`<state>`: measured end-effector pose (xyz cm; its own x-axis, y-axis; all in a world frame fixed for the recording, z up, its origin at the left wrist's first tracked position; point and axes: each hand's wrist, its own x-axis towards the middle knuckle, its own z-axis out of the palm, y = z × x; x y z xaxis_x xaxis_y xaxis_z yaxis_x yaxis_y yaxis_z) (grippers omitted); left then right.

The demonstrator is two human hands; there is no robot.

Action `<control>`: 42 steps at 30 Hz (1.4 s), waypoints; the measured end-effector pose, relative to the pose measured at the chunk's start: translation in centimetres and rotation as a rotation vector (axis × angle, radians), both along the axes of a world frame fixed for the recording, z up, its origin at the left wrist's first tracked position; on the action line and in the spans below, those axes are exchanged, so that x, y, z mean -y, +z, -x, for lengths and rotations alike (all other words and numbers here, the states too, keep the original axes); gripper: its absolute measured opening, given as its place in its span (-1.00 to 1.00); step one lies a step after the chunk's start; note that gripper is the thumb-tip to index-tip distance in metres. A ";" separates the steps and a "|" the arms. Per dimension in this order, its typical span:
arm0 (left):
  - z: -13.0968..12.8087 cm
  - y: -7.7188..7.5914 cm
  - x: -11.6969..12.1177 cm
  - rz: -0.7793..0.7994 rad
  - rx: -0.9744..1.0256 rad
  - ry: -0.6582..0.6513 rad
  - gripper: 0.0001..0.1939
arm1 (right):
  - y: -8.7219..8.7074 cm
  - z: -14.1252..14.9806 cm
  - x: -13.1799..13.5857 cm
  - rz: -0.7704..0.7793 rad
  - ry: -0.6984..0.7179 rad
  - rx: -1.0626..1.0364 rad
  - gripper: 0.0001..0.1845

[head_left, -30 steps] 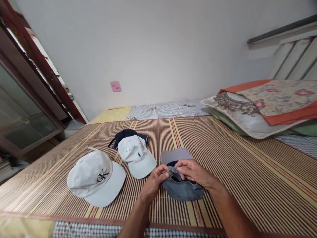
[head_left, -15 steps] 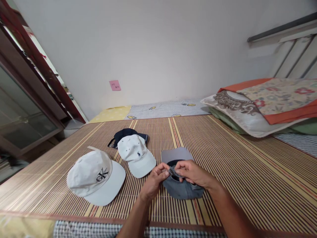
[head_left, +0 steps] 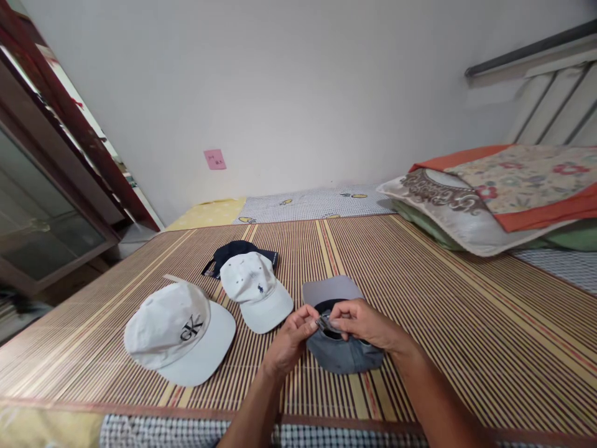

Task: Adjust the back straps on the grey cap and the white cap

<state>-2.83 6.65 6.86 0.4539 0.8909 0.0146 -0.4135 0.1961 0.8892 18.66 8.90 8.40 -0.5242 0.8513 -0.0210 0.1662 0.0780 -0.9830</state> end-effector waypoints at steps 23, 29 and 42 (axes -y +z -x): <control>-0.5 -0.7 0.1 0.061 0.027 -0.052 -0.53 | 0.9 -0.3 0.5 -0.098 0.009 -0.044 -0.82; -0.9 -0.6 0.1 0.067 0.023 -0.049 -0.48 | 1.4 0.1 0.8 -0.100 0.003 -0.057 -0.74; -1.7 -1.9 -0.1 0.106 0.144 0.002 -0.56 | 0.5 -0.1 0.5 0.056 0.039 -0.163 -0.66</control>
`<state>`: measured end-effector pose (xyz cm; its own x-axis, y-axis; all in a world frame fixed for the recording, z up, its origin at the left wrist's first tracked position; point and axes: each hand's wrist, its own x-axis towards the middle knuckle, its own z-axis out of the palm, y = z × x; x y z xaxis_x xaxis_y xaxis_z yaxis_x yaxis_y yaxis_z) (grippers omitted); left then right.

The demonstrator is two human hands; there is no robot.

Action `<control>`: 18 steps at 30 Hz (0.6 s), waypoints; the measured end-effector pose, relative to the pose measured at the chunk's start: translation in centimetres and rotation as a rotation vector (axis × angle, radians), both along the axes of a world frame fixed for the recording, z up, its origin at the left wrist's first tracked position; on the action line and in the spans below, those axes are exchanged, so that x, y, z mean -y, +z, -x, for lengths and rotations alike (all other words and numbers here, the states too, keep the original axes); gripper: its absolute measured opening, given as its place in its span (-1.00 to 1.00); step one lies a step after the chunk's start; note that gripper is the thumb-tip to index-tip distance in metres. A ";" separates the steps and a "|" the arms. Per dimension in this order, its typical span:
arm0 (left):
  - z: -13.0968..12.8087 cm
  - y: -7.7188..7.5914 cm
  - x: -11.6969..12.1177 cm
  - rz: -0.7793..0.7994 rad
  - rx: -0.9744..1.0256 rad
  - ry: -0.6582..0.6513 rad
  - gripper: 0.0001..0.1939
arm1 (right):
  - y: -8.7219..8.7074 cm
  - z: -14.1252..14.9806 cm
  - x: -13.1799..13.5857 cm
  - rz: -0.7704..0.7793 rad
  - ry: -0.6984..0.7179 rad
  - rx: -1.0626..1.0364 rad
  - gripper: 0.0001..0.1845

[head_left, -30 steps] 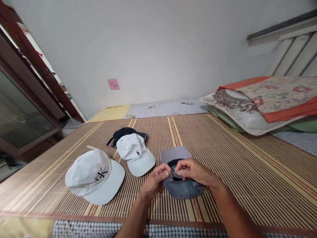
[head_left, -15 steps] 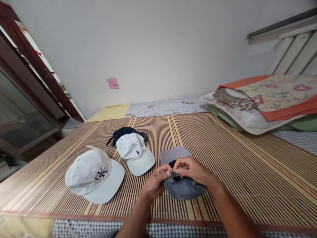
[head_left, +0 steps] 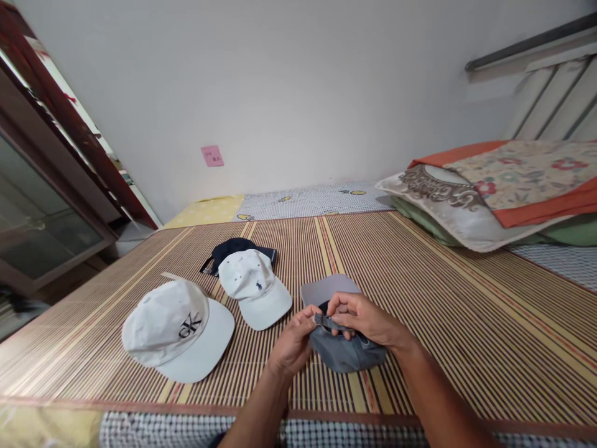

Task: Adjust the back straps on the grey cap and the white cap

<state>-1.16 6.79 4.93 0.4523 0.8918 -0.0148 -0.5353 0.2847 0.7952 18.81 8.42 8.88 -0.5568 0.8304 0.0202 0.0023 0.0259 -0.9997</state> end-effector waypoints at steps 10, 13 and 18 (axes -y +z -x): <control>-0.6 0.3 0.2 -0.001 0.057 -0.004 -0.61 | 0.2 0.3 0.1 -0.023 -0.015 -0.058 -0.68; -0.5 0.4 0.3 0.000 0.061 -0.004 -0.62 | 0.0 0.1 -0.1 -0.094 -0.025 0.001 -0.74; -0.4 0.4 0.4 0.009 0.060 -0.008 -0.69 | 0.3 -0.1 -0.3 -0.259 -0.109 0.102 -0.85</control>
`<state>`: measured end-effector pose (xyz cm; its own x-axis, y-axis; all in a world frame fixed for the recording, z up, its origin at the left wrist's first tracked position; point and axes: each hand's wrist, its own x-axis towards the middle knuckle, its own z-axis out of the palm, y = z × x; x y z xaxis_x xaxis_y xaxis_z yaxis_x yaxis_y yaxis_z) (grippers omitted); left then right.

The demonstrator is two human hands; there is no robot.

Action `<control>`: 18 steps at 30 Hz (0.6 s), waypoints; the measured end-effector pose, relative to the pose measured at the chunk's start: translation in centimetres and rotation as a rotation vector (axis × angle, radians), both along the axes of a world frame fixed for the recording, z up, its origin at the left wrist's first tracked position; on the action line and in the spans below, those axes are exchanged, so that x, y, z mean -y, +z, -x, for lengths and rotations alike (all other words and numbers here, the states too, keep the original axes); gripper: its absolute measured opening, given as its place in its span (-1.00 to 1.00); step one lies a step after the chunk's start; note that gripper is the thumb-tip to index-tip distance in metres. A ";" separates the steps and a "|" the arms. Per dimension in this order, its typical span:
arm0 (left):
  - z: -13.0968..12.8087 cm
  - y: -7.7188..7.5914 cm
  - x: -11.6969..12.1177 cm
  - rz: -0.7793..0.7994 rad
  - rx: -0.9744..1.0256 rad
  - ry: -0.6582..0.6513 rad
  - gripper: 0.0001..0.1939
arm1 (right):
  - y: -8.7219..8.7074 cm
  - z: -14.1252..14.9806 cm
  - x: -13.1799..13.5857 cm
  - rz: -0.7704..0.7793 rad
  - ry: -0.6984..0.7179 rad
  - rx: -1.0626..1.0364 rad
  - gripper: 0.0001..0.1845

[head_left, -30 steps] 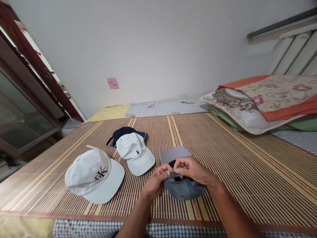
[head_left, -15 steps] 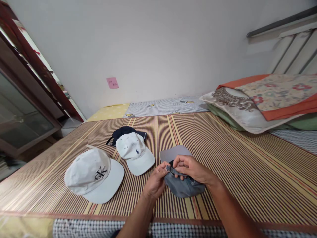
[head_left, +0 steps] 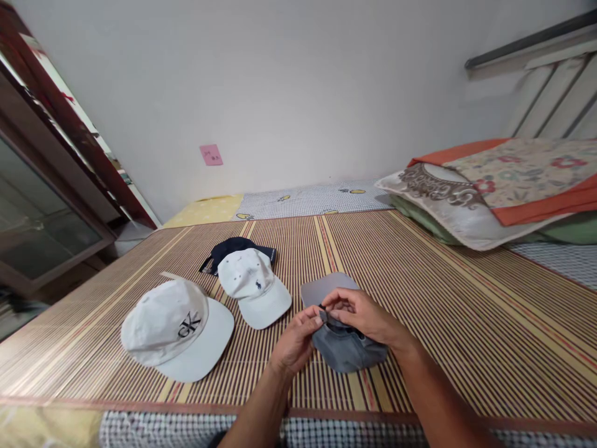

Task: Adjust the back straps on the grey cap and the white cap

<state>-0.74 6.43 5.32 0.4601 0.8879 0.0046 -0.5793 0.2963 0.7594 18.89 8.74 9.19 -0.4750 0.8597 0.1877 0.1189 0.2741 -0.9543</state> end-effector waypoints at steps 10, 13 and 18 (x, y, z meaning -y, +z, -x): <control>-0.3 0.2 -0.1 -0.001 -0.027 -0.022 -0.65 | 1.5 1.0 0.9 -0.067 0.057 -0.085 -0.96; -0.2 -0.2 -0.1 -0.005 -0.032 -0.027 -0.69 | 1.3 0.7 0.8 0.008 0.076 -0.181 -0.91; -0.1 -0.6 -0.1 -0.019 -0.038 -0.052 -0.72 | 1.1 0.5 0.7 0.065 0.040 -0.192 -0.86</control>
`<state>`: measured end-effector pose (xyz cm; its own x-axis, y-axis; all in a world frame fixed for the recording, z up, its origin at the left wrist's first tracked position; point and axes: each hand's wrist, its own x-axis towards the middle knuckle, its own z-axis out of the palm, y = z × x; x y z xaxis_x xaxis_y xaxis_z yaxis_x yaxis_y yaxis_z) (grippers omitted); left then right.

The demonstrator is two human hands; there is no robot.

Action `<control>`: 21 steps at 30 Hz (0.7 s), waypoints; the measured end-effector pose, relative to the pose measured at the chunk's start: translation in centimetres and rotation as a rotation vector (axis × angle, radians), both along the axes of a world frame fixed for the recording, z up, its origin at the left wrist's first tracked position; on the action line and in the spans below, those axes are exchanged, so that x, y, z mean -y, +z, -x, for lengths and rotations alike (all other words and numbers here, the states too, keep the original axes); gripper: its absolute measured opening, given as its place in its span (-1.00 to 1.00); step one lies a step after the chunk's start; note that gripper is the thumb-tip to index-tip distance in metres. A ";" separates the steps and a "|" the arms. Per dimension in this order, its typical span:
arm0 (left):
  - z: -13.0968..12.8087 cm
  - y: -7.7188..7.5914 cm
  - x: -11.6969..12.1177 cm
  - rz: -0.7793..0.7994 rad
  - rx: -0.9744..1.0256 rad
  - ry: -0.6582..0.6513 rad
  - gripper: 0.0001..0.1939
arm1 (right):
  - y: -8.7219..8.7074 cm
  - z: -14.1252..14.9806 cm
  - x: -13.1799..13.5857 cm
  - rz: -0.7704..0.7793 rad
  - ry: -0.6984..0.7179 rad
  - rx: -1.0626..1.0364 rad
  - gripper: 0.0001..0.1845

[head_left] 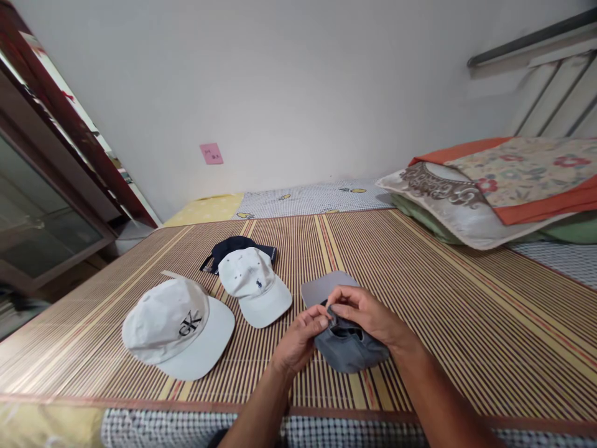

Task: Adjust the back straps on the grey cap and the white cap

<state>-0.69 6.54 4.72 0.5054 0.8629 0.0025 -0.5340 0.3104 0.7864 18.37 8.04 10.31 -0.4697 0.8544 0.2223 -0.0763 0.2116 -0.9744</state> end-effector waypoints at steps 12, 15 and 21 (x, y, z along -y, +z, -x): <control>-0.1 -0.3 0.0 -0.047 -0.077 0.007 -0.65 | 0.8 -0.5 0.3 -0.130 -0.127 0.269 -0.92; -0.3 -0.1 0.1 -0.051 -0.071 0.014 -0.57 | 1.2 -0.3 0.6 -0.136 -0.122 0.292 -0.91; -0.3 0.3 0.1 -0.074 -0.144 -0.068 -0.62 | 1.7 -0.3 0.6 -0.140 -0.098 0.322 -0.90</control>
<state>-0.41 6.40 4.99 0.5627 0.8266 -0.0114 -0.3940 0.2802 0.8754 18.67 7.44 12.03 -0.4521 0.8705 0.1944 0.2574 0.3360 -0.9060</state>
